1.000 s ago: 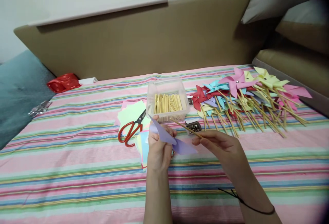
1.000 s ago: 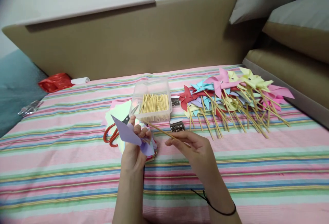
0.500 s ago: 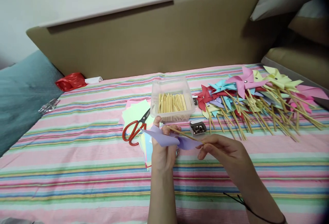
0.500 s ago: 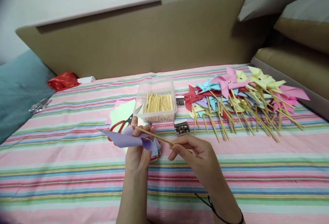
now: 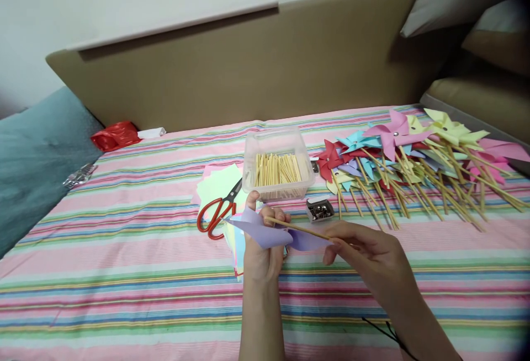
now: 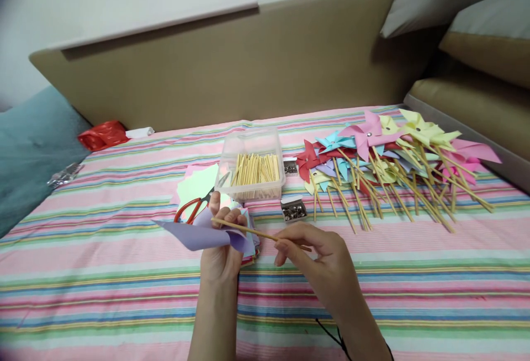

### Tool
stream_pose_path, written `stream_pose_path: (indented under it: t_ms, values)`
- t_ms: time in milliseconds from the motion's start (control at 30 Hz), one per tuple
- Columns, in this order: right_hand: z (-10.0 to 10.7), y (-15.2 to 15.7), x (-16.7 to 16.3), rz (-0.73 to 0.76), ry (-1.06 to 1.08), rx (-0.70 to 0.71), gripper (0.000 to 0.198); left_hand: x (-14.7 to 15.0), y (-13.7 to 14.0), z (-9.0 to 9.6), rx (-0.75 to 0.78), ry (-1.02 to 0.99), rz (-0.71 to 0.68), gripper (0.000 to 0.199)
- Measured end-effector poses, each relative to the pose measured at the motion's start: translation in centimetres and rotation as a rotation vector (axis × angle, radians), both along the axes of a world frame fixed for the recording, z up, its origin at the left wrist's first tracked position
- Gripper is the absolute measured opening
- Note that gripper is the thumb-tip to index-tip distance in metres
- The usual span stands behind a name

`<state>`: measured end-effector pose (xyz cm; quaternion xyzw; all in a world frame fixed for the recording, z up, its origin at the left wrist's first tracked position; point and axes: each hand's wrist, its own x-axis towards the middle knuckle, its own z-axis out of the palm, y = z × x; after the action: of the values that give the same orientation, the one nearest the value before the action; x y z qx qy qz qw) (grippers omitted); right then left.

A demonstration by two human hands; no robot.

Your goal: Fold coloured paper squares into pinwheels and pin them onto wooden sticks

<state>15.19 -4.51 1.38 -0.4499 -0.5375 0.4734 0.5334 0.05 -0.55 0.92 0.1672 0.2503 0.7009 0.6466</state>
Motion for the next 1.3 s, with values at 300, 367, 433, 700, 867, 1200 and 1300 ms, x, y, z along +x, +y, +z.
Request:
stream_pose_path:
  t_ms: [300, 367, 433, 700, 867, 1200, 1300]
  values:
    - [-0.05, 0.0, -0.12, 0.023, -0.017, 0.072, 0.013, -0.48, 0.04, -0.06, 0.077, -0.029, -0.064, 0.039]
    - [-0.09, 0.05, -0.03, 0.052, -0.022, 0.097, 0.014, -0.56, 0.02, -0.18, 0.089, -0.038, -0.068, 0.039]
    - [-0.17, 0.12, 0.07, 0.077, -0.029, 0.123, 0.015, -0.57, 0.0, -0.24, 0.09, -0.044, -0.066, 0.043]
    - [-0.3, 0.2, 0.15, 0.09, -0.049, 0.151, 0.018, -0.25, -0.12, 0.36, 0.026, -0.062, -0.017, 0.075]
    - [-0.36, 0.16, -0.11, 0.094, 0.037, 0.13, 0.017, -0.32, -0.19, 0.45, 0.019, -0.037, -0.007, 0.074]
    - [-0.62, 0.06, 0.2, 0.106, 0.011, 0.106, 0.021, -0.4, -0.45, 0.52, 0.04, -0.008, -0.013, 0.059]
    - [-0.28, 0.05, 0.3, 0.093, -0.037, 0.141, 0.018, -0.5, -0.53, 0.16, 0.101, -0.02, -0.022, 0.048]
